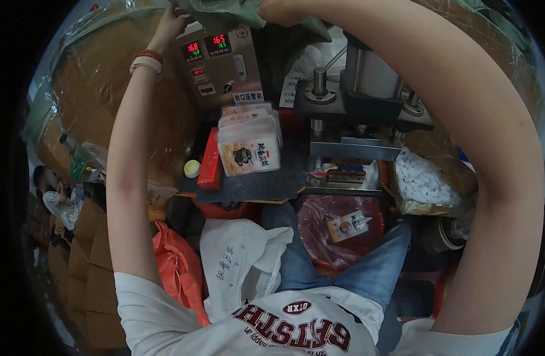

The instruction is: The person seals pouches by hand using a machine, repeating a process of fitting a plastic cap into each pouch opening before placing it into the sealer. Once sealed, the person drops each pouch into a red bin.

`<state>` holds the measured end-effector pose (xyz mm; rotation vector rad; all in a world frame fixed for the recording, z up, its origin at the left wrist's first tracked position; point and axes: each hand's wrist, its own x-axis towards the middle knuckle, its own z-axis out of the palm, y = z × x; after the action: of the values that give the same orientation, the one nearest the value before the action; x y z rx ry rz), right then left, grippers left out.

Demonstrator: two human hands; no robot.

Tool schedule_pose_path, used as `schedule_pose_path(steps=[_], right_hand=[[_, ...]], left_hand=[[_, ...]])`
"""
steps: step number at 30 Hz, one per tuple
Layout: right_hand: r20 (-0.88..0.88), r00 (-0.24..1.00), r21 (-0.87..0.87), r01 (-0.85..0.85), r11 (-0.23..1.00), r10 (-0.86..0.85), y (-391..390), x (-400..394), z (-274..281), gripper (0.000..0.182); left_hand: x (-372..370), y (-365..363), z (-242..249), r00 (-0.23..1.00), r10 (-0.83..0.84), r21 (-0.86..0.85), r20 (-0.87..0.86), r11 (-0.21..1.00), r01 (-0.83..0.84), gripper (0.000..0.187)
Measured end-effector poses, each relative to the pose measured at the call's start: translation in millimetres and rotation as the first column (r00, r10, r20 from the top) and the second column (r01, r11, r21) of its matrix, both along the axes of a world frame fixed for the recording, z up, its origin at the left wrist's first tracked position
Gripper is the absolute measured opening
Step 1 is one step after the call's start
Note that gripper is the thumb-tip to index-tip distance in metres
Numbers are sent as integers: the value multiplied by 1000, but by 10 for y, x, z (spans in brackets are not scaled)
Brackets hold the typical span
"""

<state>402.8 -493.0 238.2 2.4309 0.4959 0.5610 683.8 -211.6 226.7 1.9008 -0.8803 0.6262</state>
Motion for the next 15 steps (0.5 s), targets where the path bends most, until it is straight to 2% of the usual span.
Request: schedule_pose_path(steps=[2,3,5,6,8,9,11,12,14,15], right_hand=[[1,1000,-28,26,999,-26,-63,50,60,10],[2,999,-46,42,998,-42,-108,69,80,10],[1,998,-70,70,995,-70,-195,129,111,10],[3,997,-86,81,993,-81,-228,163,114,9],[5,995,-121,102,987,-102,-288,224,115,9],[4,994,-139,108,984,-109,-298,246,108,9],[4,993,-169,116,979,-117,-327,286,90,9],[1,993,-184,120,976,-122,-333,288,95,8],[-11,992,-207,122,971,-127,-340,262,115,8],[-18,992,-221,117,968,-124,-329,231,138,8]], left_hand=[[-931,-364,41,955,282,19,-90,959,-282,62],[-918,-335,33,914,405,-19,-3,914,-405,44],[-551,-9,8,755,639,-109,150,769,-629,40],[-585,65,14,752,640,-113,154,768,-630,40],[-760,251,-5,534,833,-36,148,544,-839,34],[-775,294,-17,525,837,-42,153,536,-843,34],[-788,324,-123,431,891,66,145,426,-902,33],[-709,403,-176,427,892,61,148,423,-904,33],[-550,580,-256,674,734,71,77,671,-738,34],[-440,600,-276,760,649,-58,-18,758,-649,36]])
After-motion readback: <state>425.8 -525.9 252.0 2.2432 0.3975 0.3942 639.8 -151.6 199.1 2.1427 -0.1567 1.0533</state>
